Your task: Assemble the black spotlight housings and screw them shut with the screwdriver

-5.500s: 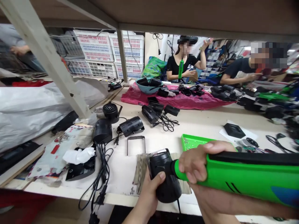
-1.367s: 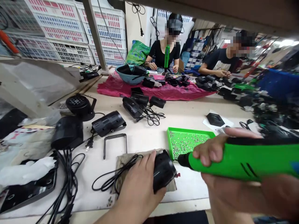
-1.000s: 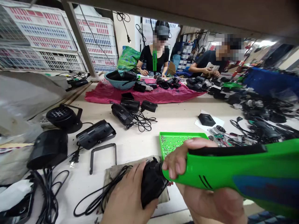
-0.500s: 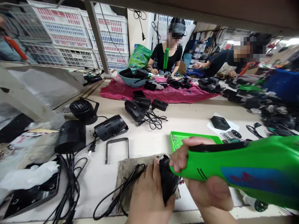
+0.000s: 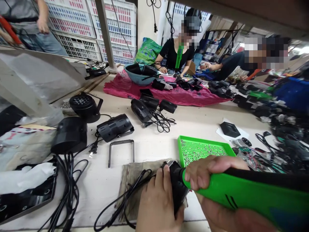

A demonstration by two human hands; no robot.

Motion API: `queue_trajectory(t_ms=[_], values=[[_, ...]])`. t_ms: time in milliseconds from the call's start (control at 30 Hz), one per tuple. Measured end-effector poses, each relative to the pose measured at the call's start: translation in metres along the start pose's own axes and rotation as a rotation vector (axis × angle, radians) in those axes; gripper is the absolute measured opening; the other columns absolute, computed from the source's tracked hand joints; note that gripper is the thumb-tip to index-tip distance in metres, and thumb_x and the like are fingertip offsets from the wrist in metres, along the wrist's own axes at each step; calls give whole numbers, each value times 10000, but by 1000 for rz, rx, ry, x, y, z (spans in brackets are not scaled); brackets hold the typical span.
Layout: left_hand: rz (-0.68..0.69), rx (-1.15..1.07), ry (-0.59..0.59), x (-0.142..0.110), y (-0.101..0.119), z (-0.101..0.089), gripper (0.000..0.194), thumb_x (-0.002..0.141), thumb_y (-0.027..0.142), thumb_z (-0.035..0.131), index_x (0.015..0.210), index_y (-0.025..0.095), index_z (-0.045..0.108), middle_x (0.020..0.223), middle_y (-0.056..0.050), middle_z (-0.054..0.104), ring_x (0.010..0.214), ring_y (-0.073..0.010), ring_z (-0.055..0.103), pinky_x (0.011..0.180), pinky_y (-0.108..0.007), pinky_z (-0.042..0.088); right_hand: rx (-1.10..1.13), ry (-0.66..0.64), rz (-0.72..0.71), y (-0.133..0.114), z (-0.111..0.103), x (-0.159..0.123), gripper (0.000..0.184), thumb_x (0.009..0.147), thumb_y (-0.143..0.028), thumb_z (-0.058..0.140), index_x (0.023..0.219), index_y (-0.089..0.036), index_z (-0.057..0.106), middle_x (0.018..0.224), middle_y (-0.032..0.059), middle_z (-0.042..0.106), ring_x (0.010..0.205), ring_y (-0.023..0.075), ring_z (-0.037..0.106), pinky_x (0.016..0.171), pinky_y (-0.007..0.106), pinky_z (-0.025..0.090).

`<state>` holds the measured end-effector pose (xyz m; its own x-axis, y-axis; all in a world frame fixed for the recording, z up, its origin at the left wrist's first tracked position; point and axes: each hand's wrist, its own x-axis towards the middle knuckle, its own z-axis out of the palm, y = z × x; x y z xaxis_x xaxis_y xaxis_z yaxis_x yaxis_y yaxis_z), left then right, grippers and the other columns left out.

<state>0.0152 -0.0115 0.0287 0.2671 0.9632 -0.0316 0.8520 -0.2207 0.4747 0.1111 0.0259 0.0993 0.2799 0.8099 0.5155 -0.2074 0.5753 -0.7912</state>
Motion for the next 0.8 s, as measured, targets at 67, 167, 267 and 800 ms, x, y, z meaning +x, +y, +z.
queue_trajectory(t_ms=[67, 167, 267, 800], values=[[2, -11, 8, -1, 2, -2, 763, 719, 303, 591, 1399, 18, 396, 1367, -232, 519, 1116, -378, 585, 897, -488, 516, 21, 8, 10, 0, -2, -2, 396, 704, -616, 700, 795, -235, 645, 531, -44, 531, 415, 115, 487, 428, 266, 462], [0, -19, 23, -2, 2, -1, 766, 707, 285, 606, 1395, 18, 403, 1360, -234, 526, 1124, -386, 578, 902, -501, 510, 53, -16, 66, -5, -11, -3, 414, 706, -630, 688, 853, -246, 640, 581, -39, 541, 463, 120, 500, 479, 277, 468], [-13, -40, 33, -4, 0, 3, 778, 700, 278, 616, 1410, 53, 392, 1369, -215, 523, 1136, -390, 567, 915, -511, 495, 47, -110, 42, -16, -24, -2, 401, 791, -586, 623, 1013, -253, 640, 604, -29, 556, 482, 138, 525, 497, 304, 478], [-301, -1035, 148, 13, -26, -20, 772, 694, 404, 700, 1367, 164, 408, 1370, -158, 522, 1260, -320, 477, 1069, -446, 324, -588, 104, -11, 23, -48, -3, 511, 845, -345, 603, 1324, -279, 440, 1277, 90, 468, 1214, 274, 460, 1019, 461, 386]])
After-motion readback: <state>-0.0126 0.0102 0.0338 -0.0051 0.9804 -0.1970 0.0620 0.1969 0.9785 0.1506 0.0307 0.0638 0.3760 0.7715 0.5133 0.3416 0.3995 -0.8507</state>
